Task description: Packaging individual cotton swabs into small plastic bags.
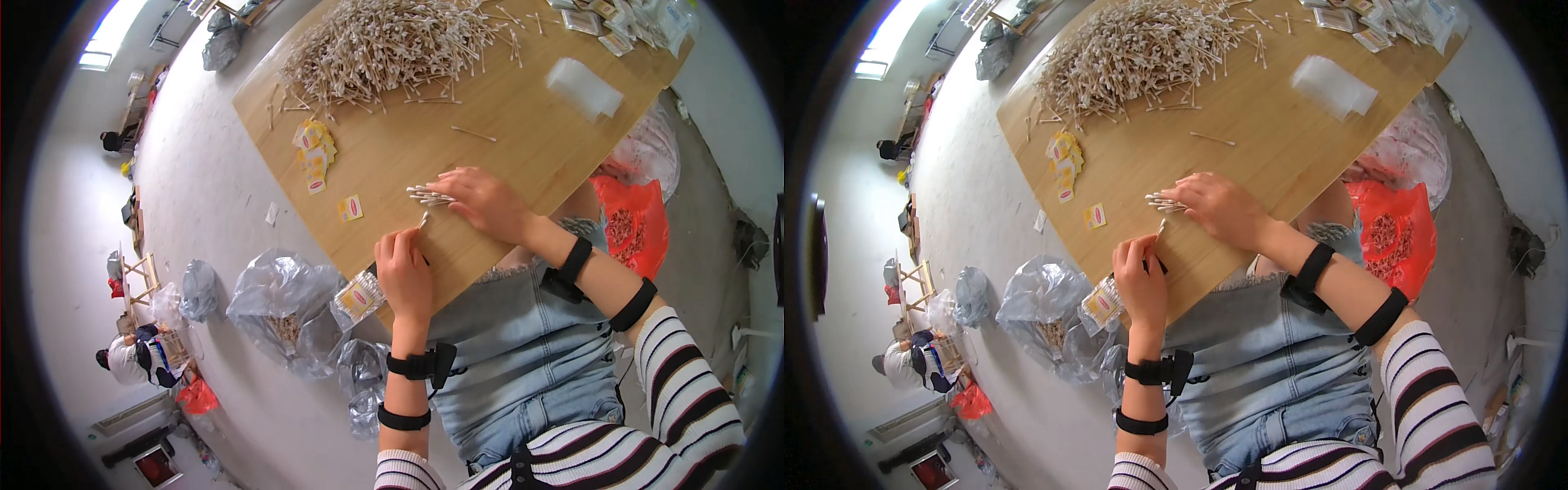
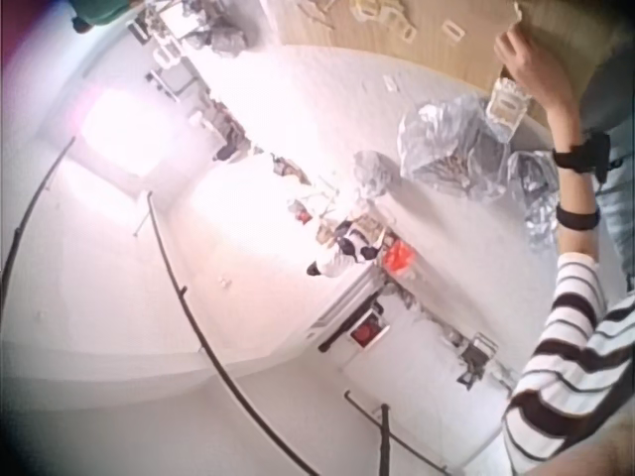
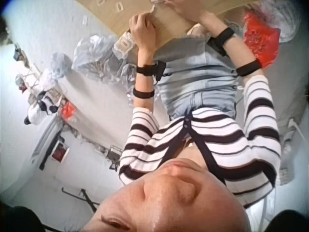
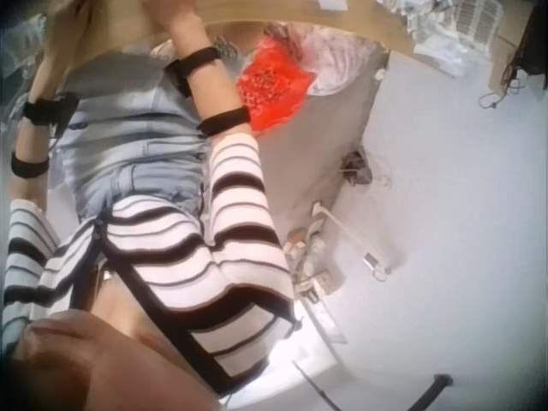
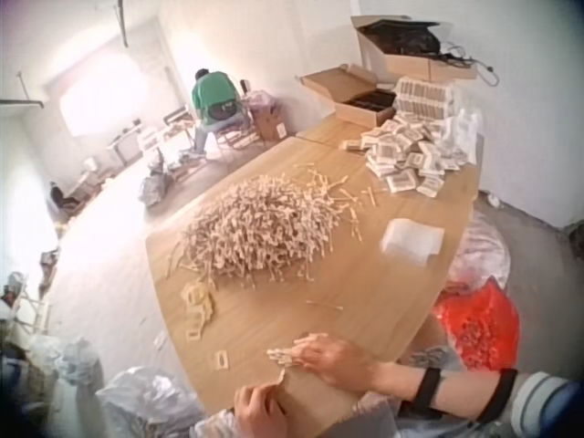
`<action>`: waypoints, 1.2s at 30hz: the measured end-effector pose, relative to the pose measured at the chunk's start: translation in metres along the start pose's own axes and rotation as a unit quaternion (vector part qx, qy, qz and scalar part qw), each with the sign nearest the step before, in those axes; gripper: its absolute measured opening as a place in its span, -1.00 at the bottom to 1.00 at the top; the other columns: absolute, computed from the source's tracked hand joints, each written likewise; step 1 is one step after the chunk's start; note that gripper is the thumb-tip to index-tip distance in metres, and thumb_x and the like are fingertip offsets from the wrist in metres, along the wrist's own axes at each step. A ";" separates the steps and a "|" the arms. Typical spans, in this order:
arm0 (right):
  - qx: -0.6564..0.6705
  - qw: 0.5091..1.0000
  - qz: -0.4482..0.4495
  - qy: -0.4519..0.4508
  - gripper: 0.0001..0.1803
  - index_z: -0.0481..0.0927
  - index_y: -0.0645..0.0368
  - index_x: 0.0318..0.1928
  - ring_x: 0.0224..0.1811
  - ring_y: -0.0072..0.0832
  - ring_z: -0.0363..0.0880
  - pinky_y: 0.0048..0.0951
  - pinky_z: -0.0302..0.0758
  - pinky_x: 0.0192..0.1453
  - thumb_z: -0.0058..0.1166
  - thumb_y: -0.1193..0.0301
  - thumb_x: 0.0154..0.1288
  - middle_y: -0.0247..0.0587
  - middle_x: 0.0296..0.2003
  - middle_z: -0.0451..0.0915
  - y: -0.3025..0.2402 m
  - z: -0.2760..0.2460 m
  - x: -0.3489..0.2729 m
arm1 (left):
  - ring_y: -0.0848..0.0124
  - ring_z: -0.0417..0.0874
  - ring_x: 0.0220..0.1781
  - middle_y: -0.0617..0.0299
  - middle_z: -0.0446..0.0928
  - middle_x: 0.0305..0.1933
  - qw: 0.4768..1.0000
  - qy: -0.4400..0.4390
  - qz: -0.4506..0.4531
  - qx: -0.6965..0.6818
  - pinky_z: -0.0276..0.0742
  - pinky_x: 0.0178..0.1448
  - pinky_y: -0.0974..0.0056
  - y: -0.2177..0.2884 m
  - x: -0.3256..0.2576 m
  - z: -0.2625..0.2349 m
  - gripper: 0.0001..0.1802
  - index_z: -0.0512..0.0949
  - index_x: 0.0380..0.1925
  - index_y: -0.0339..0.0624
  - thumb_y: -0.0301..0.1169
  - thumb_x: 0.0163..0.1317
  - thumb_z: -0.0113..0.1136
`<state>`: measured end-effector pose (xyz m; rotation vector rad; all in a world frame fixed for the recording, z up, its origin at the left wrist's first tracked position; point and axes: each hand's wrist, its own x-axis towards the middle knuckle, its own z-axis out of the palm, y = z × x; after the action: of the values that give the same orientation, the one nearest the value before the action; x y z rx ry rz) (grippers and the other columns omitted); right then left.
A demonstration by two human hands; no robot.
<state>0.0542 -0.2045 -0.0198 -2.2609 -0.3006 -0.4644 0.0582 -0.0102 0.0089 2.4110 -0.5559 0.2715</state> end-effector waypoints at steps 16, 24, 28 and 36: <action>0.162 0.974 0.117 0.107 -0.54 0.47 0.19 0.07 0.03 -0.17 0.51 -0.23 0.43 0.17 -0.14 0.65 0.10 -0.12 -0.11 0.58 0.002 0.002 -0.004 | -0.04 0.26 0.39 -0.14 0.31 0.30 0.997 -0.001 0.048 0.065 0.15 0.44 0.01 0.022 0.003 0.046 -0.39 0.32 0.20 -0.37 -0.43 0.14 0.21; 0.192 0.940 0.196 0.200 -0.55 0.46 0.22 0.07 0.06 -0.16 0.52 -0.22 0.45 0.18 -0.19 0.64 0.13 -0.09 -0.04 0.57 0.008 0.001 -0.008 | -0.02 -0.09 0.59 -0.23 -0.03 0.52 0.980 -0.101 0.046 0.165 -0.20 0.59 -0.05 0.030 0.008 0.073 -0.05 -0.02 0.40 -0.52 0.10 0.33 -0.05; 0.061 0.980 0.118 0.150 -0.50 0.49 0.18 0.11 0.19 -0.18 0.46 -0.22 0.37 0.29 -0.15 0.62 0.10 -0.10 0.06 0.55 0.003 0.003 -0.002 | 0.00 -0.08 0.59 -0.22 0.00 0.52 0.975 -0.095 0.075 0.186 -0.22 0.60 -0.01 0.015 0.031 0.071 -0.06 -0.02 0.41 -0.51 0.09 0.34 -0.08; -0.043 0.997 0.029 0.054 -0.48 0.55 0.10 0.08 0.25 -0.24 0.43 -0.20 0.28 0.35 -0.06 0.59 0.02 -0.19 0.06 0.57 0.004 0.001 -0.006 | 0.09 -0.01 0.58 -0.15 0.05 0.51 0.988 -0.121 -0.027 0.094 -0.25 0.59 0.04 0.033 0.007 0.063 -0.01 -0.02 0.41 -0.49 0.04 0.23 0.09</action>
<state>0.0508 -0.2066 -0.0253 -2.3109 -0.1628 -0.5771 0.0530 -0.0752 -0.0197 2.6574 -0.5940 0.0075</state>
